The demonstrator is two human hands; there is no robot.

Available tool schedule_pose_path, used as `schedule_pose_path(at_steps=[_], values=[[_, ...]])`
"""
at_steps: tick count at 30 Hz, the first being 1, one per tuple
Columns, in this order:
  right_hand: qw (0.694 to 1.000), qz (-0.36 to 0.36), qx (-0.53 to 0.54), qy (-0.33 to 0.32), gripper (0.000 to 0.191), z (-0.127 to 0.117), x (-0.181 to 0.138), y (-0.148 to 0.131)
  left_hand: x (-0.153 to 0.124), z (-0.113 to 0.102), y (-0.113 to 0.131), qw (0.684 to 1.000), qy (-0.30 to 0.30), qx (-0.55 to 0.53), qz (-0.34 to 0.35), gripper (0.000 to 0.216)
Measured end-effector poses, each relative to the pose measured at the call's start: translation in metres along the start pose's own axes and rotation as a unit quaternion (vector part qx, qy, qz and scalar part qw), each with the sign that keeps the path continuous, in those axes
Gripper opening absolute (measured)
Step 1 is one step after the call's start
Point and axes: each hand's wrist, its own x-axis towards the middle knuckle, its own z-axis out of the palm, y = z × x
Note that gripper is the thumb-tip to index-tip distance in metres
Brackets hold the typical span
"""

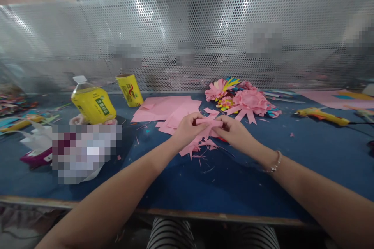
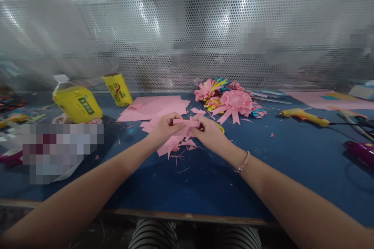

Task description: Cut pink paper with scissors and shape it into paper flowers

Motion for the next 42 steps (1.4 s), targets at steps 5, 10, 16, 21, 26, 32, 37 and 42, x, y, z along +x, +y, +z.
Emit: schedule_pose_path(at_steps=[5, 10, 16, 21, 26, 32, 37, 42], values=[[0.984, 0.003, 0.171, 0.054, 0.017, 0.0, 0.006, 0.012, 0.001, 0.004, -0.004, 0.99, 0.015, -0.119, -0.074, 0.01], [0.969, 0.031, 0.237, 0.059, 0.022, 0.001, 0.007, 0.011, 0.003, 0.001, -0.007, 0.981, 0.058, -0.171, -0.071, 0.015], [0.969, 0.006, 0.226, 0.104, 0.027, 0.0, 0.007, 0.013, 0.003, 0.002, -0.009, 0.984, 0.029, -0.157, -0.08, 0.021], [0.968, -0.004, 0.226, 0.109, 0.026, 0.0, 0.007, 0.013, 0.0, 0.007, -0.002, 0.992, -0.037, -0.106, -0.052, 0.018], [0.973, 0.018, 0.213, 0.09, 0.024, -0.001, 0.007, 0.008, 0.0, 0.003, 0.004, 0.991, 0.056, -0.108, -0.062, 0.012], [0.968, 0.014, 0.233, 0.09, 0.035, -0.001, 0.006, 0.007, 0.002, 0.002, 0.0, 0.99, 0.065, -0.114, -0.054, 0.011], [0.957, 0.001, 0.28, 0.083, 0.032, 0.001, 0.004, 0.008, 0.002, 0.001, -0.001, 0.99, 0.084, -0.106, -0.039, 0.013], [0.956, -0.018, 0.29, 0.039, 0.02, 0.003, 0.0, 0.003, 0.001, 0.003, -0.003, 0.989, 0.074, -0.126, -0.035, 0.018]])
